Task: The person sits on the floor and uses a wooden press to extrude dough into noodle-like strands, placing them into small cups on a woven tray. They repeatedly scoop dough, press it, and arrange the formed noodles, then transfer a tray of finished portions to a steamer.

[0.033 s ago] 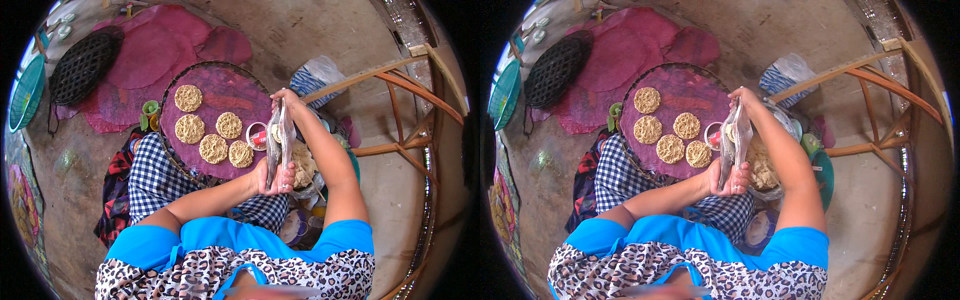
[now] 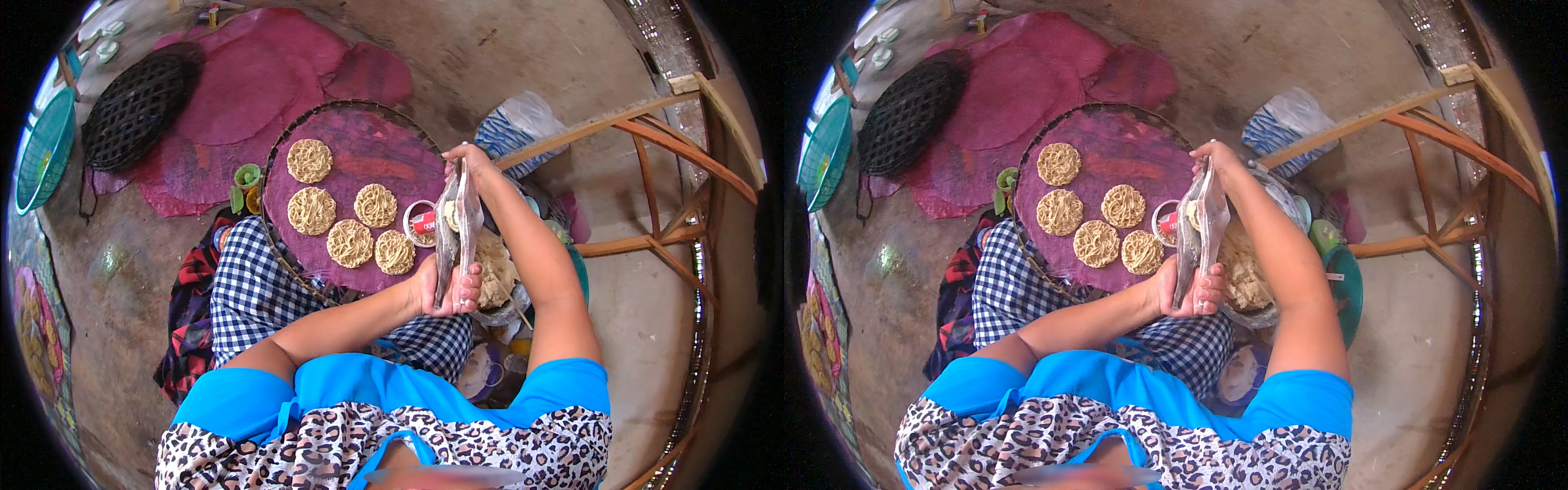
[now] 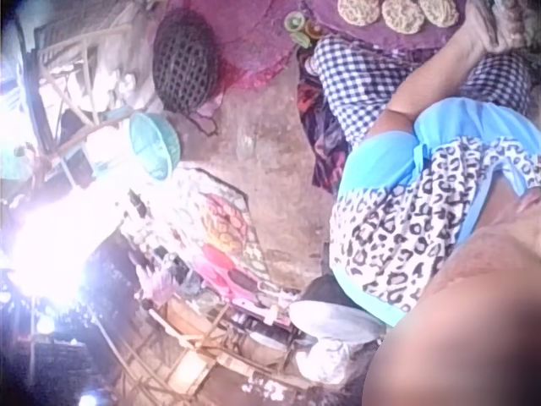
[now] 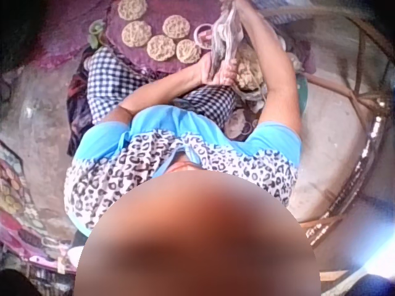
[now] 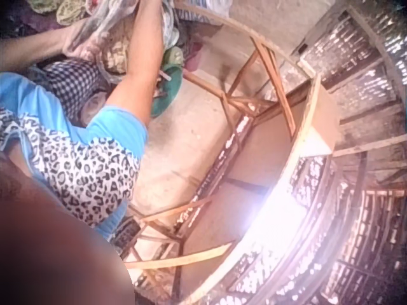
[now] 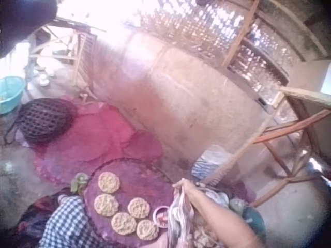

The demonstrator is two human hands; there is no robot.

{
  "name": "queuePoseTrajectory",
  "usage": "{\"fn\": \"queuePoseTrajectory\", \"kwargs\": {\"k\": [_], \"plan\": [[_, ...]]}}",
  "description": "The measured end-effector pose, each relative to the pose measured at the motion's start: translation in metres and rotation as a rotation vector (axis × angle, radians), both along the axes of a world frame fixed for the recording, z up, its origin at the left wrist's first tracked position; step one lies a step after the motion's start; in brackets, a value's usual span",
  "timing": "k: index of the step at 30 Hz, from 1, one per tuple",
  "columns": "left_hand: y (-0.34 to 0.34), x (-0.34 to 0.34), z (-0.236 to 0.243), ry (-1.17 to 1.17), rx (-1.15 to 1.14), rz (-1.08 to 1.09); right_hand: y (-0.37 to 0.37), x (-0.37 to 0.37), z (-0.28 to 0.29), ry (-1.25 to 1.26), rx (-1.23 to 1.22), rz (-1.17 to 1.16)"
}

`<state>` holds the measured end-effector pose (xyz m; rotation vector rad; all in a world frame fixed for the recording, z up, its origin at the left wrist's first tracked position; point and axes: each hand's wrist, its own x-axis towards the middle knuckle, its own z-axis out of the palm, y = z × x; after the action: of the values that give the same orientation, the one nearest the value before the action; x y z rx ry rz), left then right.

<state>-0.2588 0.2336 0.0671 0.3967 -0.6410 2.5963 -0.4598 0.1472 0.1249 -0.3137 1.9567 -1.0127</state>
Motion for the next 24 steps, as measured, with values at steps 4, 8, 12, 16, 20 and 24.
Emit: {"fn": "queuePoseTrajectory", "kwargs": {"k": [4, 8, 12, 16, 20, 24], "plan": [[-0.016, -0.013, -0.010, 0.042, -0.121, 0.056, -0.012, -0.013, 0.002, -0.019, -0.076, -0.022], [-0.013, -0.030, -0.012, -0.001, -0.126, -0.012, -0.002, -0.033, 0.003, 0.058, -0.062, -0.130], [0.002, -0.034, -0.006, -0.116, -0.185, -0.060, 0.021, -0.040, 0.001, 0.113, -0.046, -0.176], [0.017, -0.022, 0.002, -0.185, -0.206, -0.058, 0.035, -0.026, -0.002, 0.144, -0.078, -0.189], [0.018, -0.012, 0.005, -0.254, -0.338, -0.036, 0.028, -0.013, 0.001, 0.085, -0.119, -0.035], [0.009, -0.009, 0.006, -0.303, -0.393, 0.045, 0.019, -0.007, 0.005, 0.186, -0.170, -0.109]]}}
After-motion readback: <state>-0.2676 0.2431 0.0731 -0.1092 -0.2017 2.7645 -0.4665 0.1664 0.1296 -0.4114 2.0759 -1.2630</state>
